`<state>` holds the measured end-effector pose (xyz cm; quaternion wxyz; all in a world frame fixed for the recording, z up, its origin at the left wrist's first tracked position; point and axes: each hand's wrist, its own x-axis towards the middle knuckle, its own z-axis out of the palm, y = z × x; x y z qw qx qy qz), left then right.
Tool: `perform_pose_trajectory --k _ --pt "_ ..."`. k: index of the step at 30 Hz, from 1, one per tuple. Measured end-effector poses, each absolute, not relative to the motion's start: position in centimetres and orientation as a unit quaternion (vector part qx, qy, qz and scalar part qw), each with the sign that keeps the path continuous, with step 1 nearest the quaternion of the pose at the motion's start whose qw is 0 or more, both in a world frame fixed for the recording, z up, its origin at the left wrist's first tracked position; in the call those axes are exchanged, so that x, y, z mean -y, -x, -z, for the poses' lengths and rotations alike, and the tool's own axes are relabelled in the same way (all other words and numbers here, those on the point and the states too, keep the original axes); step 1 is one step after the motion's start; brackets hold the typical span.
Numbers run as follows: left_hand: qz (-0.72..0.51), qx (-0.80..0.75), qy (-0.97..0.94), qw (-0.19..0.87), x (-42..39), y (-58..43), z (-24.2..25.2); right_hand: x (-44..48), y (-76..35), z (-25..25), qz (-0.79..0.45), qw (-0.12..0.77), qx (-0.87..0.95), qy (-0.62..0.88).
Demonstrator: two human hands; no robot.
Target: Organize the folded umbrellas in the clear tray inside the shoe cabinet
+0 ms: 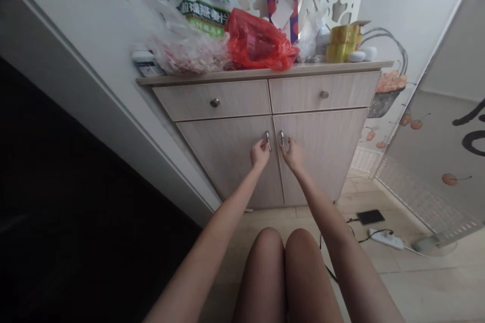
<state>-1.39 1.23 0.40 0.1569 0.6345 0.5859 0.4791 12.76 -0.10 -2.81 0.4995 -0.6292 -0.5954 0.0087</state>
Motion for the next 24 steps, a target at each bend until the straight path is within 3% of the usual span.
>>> perform_pose_trajectory --k 10,24 --pt "-0.493 -0.556 -0.661 0.108 -0.9 0.1 2.5 -0.1 -10.2 3.0 -0.035 0.508 0.575 0.641" --pt "-0.607 -0.506 -0.611 0.042 12.2 8.6 5.0 17.9 -15.5 4.6 0.008 0.531 0.577 0.621"
